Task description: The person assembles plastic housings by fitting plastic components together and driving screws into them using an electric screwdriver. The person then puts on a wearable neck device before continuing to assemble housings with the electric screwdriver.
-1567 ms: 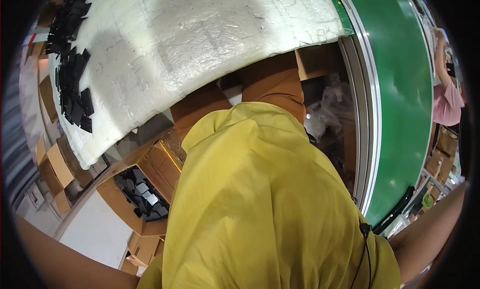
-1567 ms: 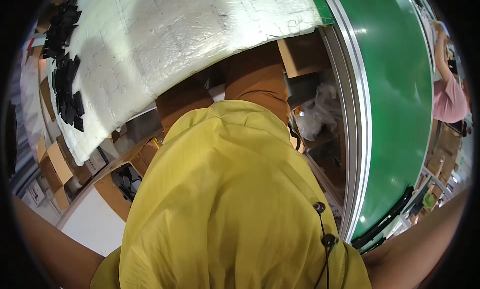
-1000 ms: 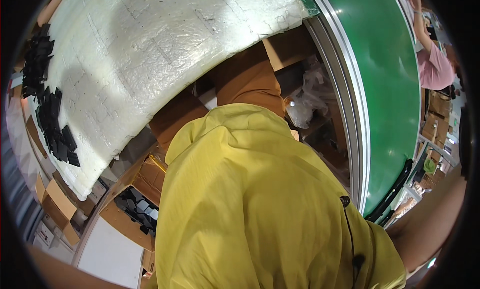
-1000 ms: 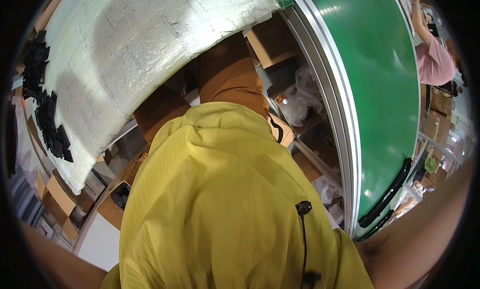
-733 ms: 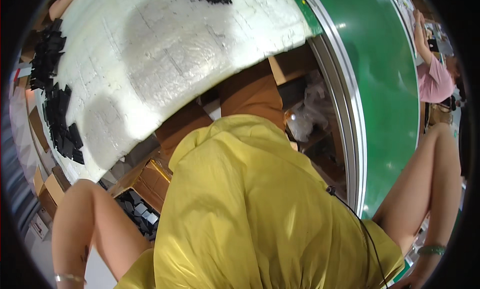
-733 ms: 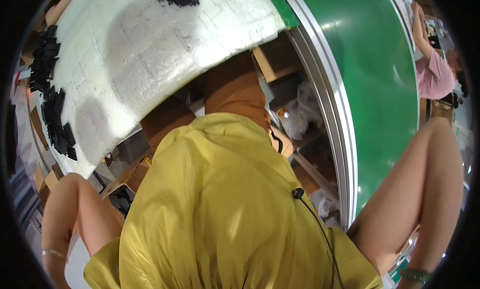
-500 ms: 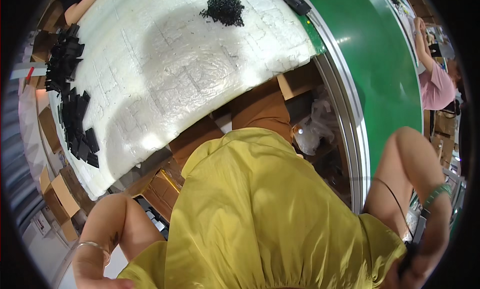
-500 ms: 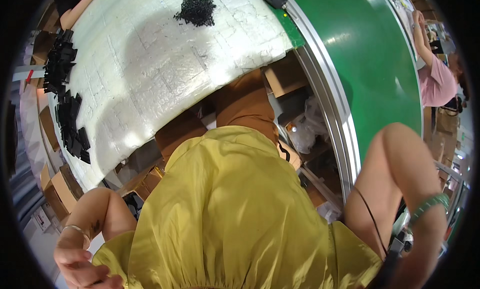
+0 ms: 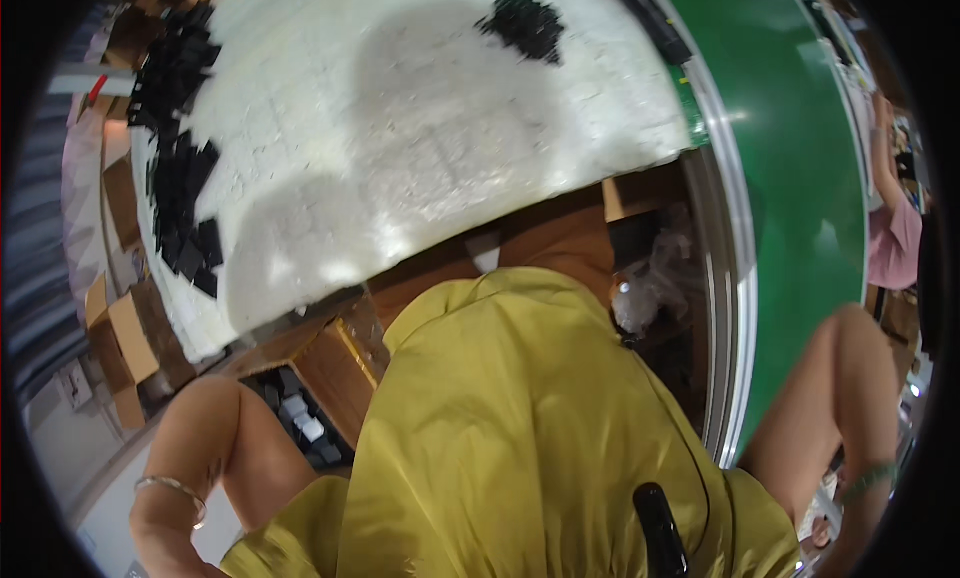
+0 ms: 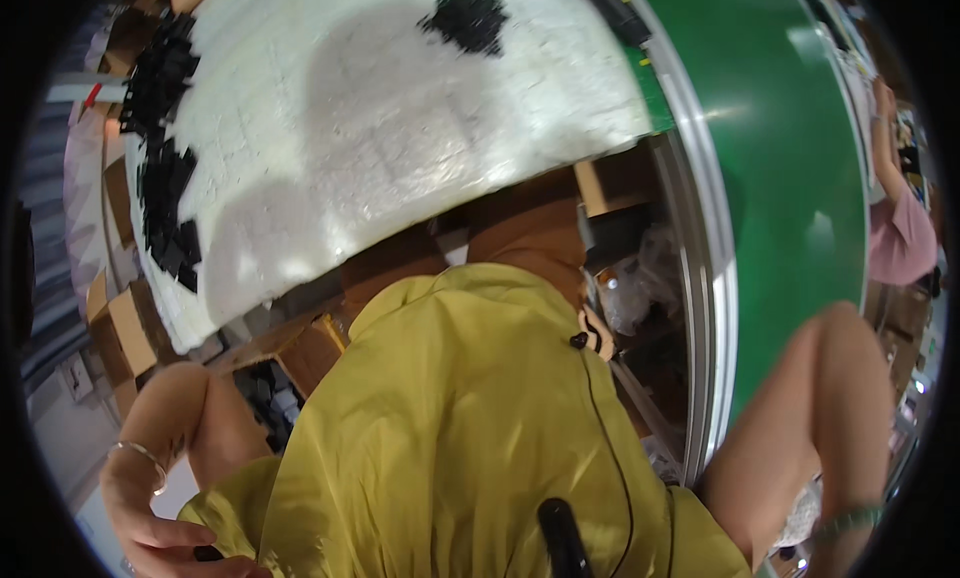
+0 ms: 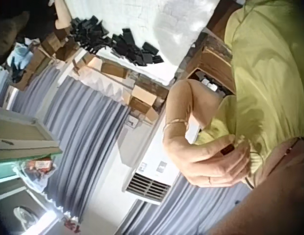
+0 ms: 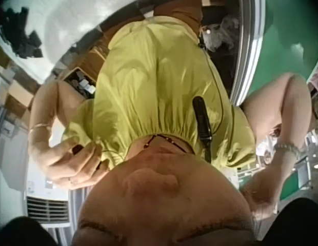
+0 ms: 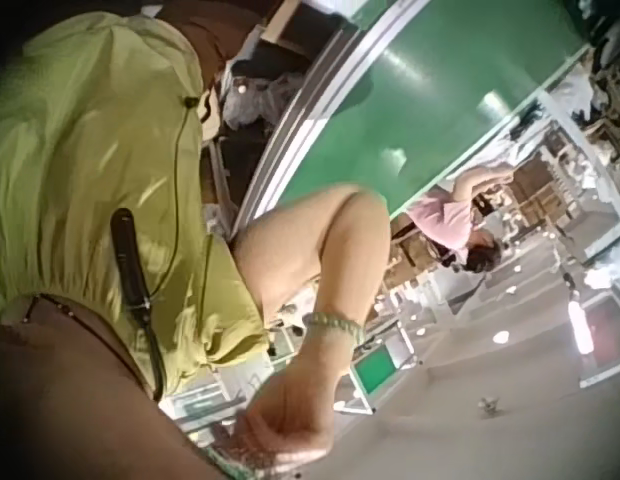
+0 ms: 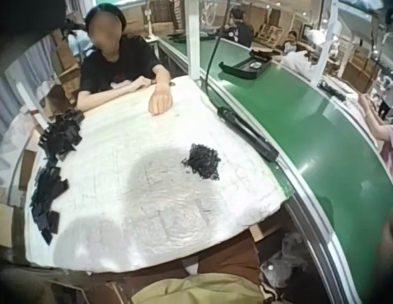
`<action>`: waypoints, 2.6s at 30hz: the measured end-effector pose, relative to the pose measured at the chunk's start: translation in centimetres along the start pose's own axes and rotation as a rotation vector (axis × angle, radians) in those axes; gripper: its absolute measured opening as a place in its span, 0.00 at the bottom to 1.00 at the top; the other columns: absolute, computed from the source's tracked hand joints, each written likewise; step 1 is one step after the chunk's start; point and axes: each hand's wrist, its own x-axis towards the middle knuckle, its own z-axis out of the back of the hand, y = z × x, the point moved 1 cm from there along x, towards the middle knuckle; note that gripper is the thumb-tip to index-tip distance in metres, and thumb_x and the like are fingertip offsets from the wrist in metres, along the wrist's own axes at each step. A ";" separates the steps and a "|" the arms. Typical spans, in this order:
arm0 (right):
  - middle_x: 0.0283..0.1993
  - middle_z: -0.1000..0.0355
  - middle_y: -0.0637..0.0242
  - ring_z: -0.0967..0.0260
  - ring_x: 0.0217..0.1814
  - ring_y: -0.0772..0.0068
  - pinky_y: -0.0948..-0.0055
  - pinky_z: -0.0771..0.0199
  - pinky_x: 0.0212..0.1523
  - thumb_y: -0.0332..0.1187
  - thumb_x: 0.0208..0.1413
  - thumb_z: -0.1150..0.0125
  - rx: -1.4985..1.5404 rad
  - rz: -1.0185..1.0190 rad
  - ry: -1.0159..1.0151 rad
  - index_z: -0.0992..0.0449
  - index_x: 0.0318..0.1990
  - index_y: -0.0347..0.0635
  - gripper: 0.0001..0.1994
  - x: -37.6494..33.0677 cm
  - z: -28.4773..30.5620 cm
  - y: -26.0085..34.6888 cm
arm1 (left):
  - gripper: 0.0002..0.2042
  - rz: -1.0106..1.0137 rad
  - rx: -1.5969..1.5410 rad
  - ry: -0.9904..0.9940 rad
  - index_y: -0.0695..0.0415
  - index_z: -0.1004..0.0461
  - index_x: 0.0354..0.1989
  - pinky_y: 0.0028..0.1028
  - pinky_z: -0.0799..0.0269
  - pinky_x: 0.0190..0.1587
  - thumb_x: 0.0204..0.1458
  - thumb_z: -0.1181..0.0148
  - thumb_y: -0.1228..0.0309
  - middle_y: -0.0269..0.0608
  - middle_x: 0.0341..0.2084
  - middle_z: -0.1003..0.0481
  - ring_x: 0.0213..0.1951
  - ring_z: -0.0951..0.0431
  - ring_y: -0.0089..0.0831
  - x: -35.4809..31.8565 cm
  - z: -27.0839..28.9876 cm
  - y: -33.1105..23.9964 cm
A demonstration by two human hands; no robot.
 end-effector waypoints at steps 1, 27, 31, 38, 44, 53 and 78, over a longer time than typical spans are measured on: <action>0.20 0.30 0.76 0.41 0.21 0.85 0.82 0.40 0.20 0.36 0.56 0.52 0.026 0.004 -0.012 0.31 0.24 0.47 0.10 -0.5 -0.4 -0.1 | 0.03 0.016 -0.021 0.023 0.55 0.25 0.29 0.28 0.25 0.39 0.47 0.43 0.72 0.31 0.29 0.26 0.32 0.28 0.23 0.1 -0.1 0.0; 0.24 0.31 0.69 0.32 0.28 0.77 0.79 0.29 0.28 0.28 0.53 0.46 0.062 0.316 0.299 0.25 0.31 0.36 0.05 4.7 -1.3 2.0 | 0.09 0.670 0.027 0.088 0.53 0.25 0.34 0.18 0.46 0.11 0.47 0.38 0.65 0.37 0.26 0.27 0.22 0.34 0.20 -2.6 -0.4 -0.3; 0.24 0.31 0.68 0.31 0.29 0.75 0.78 0.28 0.30 0.27 0.52 0.45 0.059 0.389 0.374 0.24 0.32 0.34 0.05 6.4 -1.6 2.6 | 0.19 0.637 0.384 -0.227 0.56 0.23 0.34 0.15 0.43 0.14 0.45 0.37 0.52 0.31 0.14 0.30 0.16 0.32 0.19 -4.8 -2.4 0.2; 0.41 0.30 0.59 0.32 0.28 0.77 0.80 0.29 0.27 0.28 0.51 0.55 0.803 0.019 0.335 0.26 0.32 0.35 0.10 -3.2 -3.4 -2.7 | 0.06 0.408 -0.094 -0.119 0.55 0.22 0.29 0.13 0.40 0.16 0.46 0.40 0.68 0.29 0.21 0.27 0.19 0.33 0.18 -4.9 -4.6 3.1; 0.29 0.30 0.62 0.38 0.21 0.79 0.80 0.39 0.13 0.43 0.52 0.44 0.841 -0.331 0.211 0.27 0.35 0.33 0.18 0.5 -5.7 -4.4 | 0.13 0.360 -0.374 -0.254 0.57 0.24 0.36 0.20 0.38 0.16 0.45 0.38 0.63 0.39 0.30 0.26 0.24 0.31 0.24 -2.6 -6.6 4.0; 0.43 0.29 0.62 0.37 0.24 0.80 0.86 0.37 0.21 0.25 0.51 0.51 0.761 -0.278 0.306 0.23 0.41 0.45 0.12 -4.8 -8.6 -7.6 | 0.12 0.286 -0.416 -0.174 0.52 0.20 0.36 0.15 0.43 0.16 0.45 0.48 0.78 0.38 0.34 0.24 0.20 0.35 0.17 -4.4 -9.6 6.9; 0.40 0.29 0.63 0.31 0.38 0.73 0.75 0.31 0.37 0.26 0.52 0.40 0.668 -1.100 -0.029 0.21 0.38 0.38 0.07 -11.5 -12.4 -11.7 | 0.13 0.261 -0.959 0.105 0.59 0.22 0.37 0.27 0.27 0.29 0.51 0.44 0.64 0.50 0.38 0.25 0.30 0.25 0.33 0.9 -9.2 10.5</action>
